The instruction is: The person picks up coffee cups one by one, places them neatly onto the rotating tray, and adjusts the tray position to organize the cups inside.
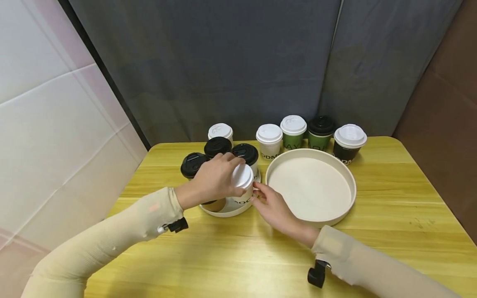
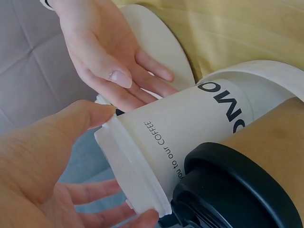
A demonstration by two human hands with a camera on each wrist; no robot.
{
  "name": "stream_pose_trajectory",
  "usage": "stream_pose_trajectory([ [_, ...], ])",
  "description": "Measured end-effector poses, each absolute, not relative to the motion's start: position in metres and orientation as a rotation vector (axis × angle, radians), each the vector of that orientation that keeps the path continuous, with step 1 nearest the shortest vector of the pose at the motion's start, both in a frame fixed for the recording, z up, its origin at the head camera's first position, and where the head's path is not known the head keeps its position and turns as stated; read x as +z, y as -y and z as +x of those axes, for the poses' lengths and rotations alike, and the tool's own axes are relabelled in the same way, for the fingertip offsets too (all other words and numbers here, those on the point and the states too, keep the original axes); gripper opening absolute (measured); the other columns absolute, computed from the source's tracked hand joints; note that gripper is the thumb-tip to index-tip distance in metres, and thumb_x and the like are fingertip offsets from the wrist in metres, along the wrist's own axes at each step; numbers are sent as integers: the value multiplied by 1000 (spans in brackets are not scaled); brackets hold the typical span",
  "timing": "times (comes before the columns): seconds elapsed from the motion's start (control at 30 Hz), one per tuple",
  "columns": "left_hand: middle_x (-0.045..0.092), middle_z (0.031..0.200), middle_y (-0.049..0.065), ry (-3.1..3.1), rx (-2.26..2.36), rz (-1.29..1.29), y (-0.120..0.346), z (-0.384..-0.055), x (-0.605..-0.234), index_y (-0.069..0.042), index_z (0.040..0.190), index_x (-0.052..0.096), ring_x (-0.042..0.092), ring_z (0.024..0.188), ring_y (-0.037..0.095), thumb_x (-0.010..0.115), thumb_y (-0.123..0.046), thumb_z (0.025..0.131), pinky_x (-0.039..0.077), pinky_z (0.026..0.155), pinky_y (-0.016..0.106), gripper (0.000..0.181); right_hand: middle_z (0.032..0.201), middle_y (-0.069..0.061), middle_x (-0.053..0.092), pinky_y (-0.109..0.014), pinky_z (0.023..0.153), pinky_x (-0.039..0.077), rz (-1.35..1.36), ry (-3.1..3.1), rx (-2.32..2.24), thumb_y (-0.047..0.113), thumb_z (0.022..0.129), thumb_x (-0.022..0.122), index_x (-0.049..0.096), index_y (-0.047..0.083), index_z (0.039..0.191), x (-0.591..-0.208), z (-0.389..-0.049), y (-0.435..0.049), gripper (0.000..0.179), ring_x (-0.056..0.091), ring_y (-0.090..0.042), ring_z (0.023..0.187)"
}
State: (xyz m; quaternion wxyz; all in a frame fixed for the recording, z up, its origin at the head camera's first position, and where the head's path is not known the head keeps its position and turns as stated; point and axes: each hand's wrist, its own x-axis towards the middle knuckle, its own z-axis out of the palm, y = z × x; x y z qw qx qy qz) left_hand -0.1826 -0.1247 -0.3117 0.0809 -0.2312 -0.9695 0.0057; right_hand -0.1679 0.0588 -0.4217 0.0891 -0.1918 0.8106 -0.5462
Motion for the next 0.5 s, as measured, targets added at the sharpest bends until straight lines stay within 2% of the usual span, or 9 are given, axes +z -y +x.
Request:
stream_pose_trajectory([
  [0.5, 66, 113, 10, 2920, 15, -686, 126, -188, -319, -12, 129, 60, 60, 97, 24, 83, -52, 70, 60, 72, 37, 75, 151, -20, 46, -48, 109, 46, -542, -2397, -1599, 17, 99, 51, 34, 2, 151, -424, -170, -54, 57, 52, -37, 134],
])
